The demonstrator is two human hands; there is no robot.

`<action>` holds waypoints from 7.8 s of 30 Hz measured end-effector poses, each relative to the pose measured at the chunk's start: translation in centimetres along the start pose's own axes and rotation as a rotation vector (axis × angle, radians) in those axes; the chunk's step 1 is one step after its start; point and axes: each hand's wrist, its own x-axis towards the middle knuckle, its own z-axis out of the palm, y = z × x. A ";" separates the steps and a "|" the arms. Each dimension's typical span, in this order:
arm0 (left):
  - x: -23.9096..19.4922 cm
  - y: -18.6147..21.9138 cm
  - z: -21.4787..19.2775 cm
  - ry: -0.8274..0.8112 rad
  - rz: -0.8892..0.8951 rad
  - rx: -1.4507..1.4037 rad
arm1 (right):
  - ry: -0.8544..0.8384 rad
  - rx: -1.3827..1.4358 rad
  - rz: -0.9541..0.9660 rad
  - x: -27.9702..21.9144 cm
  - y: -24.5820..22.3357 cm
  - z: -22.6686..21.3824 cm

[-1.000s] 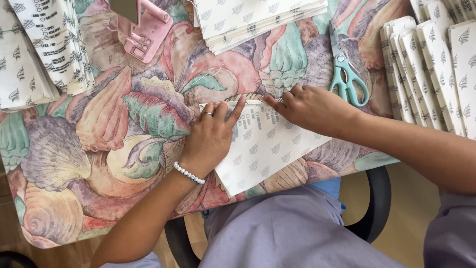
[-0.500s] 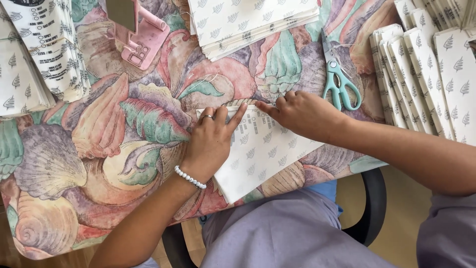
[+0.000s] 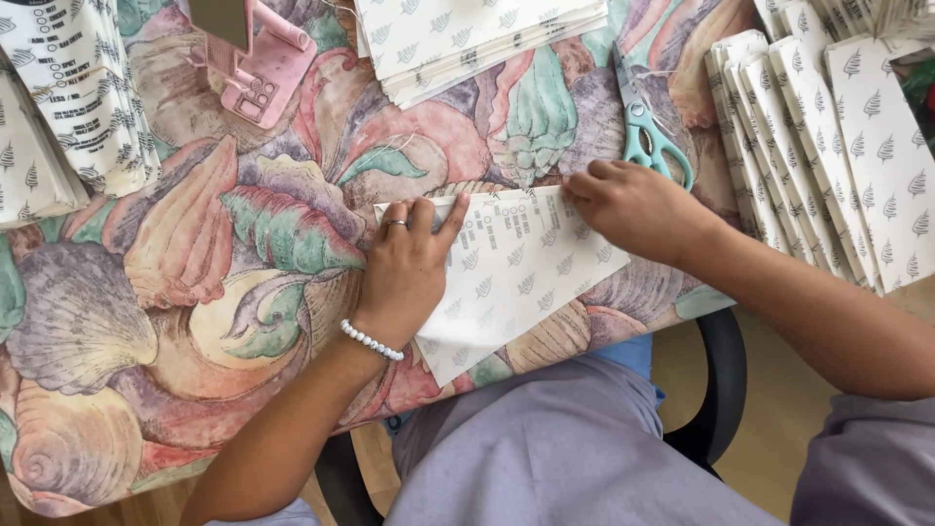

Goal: Folding printed paper sheets into specific shapes and trimming them with scissors at a workspace.

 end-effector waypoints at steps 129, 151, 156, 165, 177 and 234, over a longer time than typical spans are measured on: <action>-8.5 1.7 0.9 0.283 -0.045 -0.364 | 0.654 0.569 0.146 2.8 -15.7 -0.5; -7.6 2.1 -0.4 0.268 0.011 -0.288 | 0.600 0.393 -0.007 4.0 -11.0 -0.1; -7.8 2.8 1.7 0.218 0.065 -0.274 | 0.521 0.387 0.005 2.4 -9.6 -0.7; -7.3 2.4 0.3 0.177 0.100 -0.265 | 0.524 0.361 0.007 0.8 -8.3 1.1; -7.3 1.9 0.2 0.185 0.065 -0.335 | 0.498 0.322 -0.008 -0.3 -7.6 0.9; -7.0 2.4 0.2 0.225 0.152 -0.287 | 0.554 0.320 -0.008 -0.9 -7.3 2.2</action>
